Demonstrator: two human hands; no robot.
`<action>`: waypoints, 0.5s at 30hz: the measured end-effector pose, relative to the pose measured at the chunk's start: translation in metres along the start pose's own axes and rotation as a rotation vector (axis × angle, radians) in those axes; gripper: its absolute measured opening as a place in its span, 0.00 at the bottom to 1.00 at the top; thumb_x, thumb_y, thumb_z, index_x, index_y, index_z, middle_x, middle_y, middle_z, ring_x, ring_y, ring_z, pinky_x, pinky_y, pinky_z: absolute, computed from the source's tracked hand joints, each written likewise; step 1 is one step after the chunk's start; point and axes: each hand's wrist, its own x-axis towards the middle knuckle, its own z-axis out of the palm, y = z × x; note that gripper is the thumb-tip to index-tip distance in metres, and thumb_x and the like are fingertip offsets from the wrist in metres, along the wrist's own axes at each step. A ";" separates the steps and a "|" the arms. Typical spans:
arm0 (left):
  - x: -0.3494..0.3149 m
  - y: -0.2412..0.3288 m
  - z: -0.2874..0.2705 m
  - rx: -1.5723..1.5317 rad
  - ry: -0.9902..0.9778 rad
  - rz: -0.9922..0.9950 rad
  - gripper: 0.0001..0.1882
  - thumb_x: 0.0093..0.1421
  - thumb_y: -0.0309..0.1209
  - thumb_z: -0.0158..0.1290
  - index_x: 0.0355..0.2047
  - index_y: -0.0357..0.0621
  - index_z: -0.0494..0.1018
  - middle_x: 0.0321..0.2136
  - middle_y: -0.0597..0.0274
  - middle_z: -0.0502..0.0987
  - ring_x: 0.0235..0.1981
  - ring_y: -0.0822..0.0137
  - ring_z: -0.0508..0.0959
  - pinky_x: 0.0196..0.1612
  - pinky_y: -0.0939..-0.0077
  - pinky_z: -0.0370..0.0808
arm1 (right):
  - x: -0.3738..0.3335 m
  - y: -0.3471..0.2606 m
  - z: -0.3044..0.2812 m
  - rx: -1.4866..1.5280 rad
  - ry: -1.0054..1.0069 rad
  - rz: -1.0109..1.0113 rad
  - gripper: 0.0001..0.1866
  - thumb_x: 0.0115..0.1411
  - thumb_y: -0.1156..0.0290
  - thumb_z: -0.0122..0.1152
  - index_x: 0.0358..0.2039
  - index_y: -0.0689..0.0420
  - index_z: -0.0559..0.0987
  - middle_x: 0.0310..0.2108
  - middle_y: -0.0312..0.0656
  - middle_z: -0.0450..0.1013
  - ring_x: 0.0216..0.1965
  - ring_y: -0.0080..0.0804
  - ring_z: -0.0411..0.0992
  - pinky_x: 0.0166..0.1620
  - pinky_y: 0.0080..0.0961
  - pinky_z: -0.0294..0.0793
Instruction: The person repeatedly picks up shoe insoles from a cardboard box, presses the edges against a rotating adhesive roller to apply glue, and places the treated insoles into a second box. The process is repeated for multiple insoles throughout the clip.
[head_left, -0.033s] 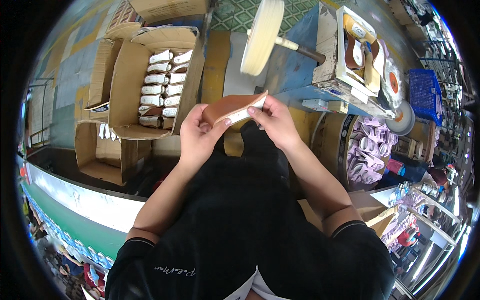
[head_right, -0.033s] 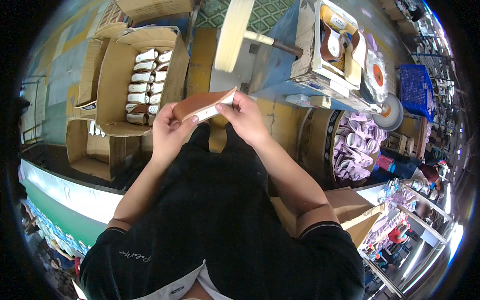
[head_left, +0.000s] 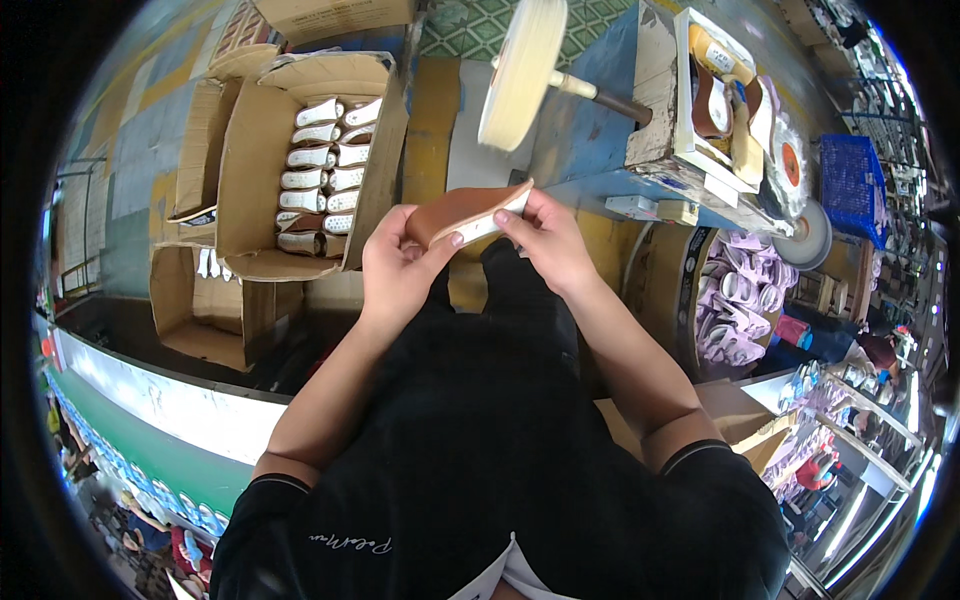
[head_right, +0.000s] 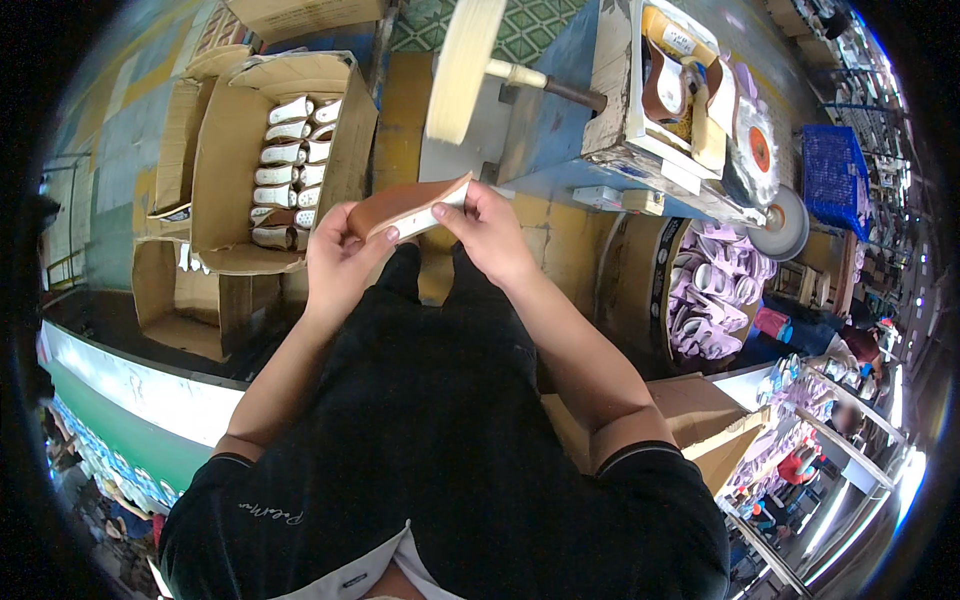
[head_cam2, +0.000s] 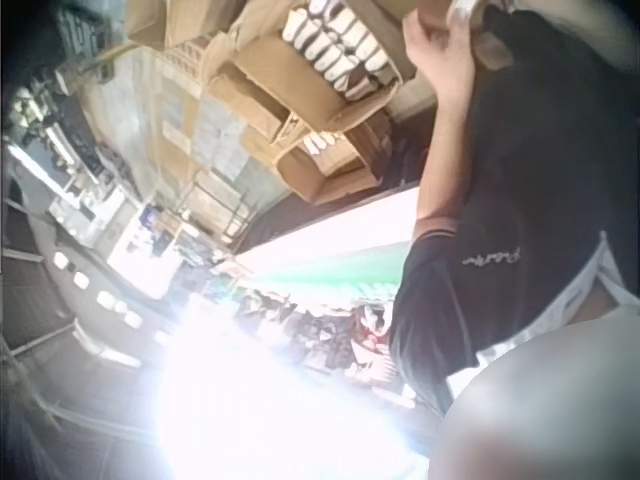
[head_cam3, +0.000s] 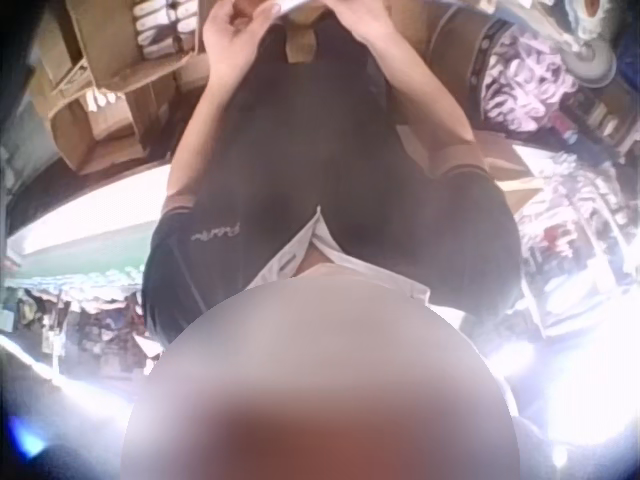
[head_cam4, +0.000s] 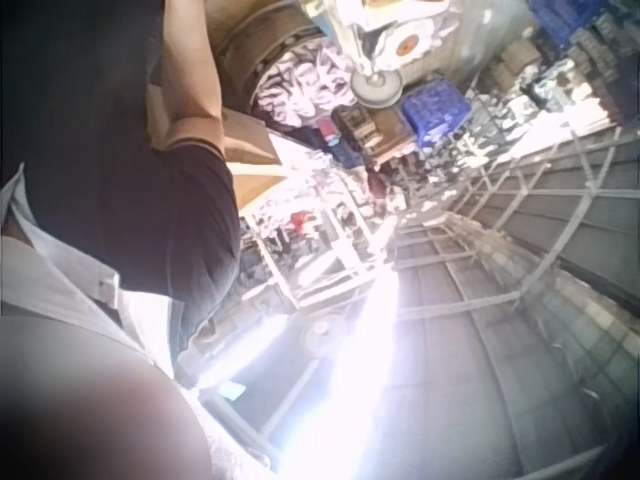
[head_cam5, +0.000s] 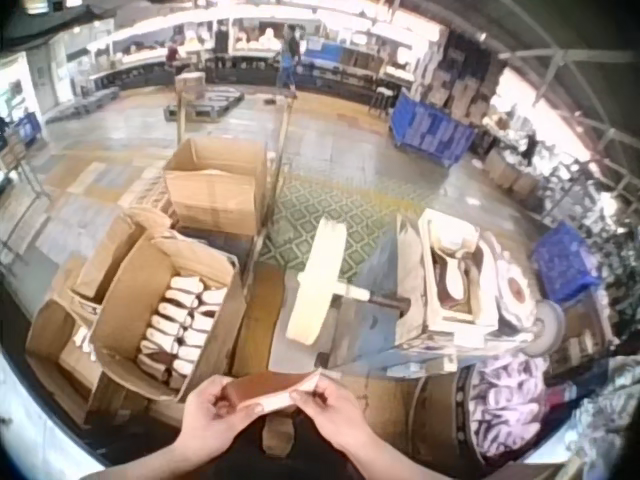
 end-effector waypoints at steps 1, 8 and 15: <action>0.012 -0.008 0.005 0.049 0.008 -0.008 0.19 0.69 0.26 0.73 0.53 0.31 0.78 0.41 0.60 0.87 0.40 0.78 0.85 0.42 0.80 0.83 | 0.011 0.013 -0.008 -0.055 0.057 0.066 0.09 0.76 0.71 0.71 0.51 0.62 0.84 0.39 0.31 0.80 0.40 0.16 0.72 0.43 0.23 0.72; 0.089 -0.029 0.036 0.502 0.053 -0.004 0.25 0.63 0.37 0.77 0.48 0.29 0.80 0.34 0.49 0.88 0.31 0.67 0.89 0.36 0.69 0.85 | 0.076 0.082 -0.036 0.224 0.214 0.047 0.10 0.77 0.70 0.70 0.52 0.62 0.84 0.38 0.31 0.78 0.39 0.18 0.73 0.46 0.22 0.74; 0.099 -0.055 0.060 0.725 0.111 0.104 0.25 0.60 0.39 0.78 0.46 0.35 0.78 0.33 0.49 0.86 0.30 0.55 0.88 0.36 0.60 0.84 | 0.099 0.076 -0.040 0.215 0.231 0.201 0.25 0.78 0.62 0.70 0.67 0.63 0.77 0.52 0.40 0.81 0.50 0.26 0.76 0.54 0.32 0.79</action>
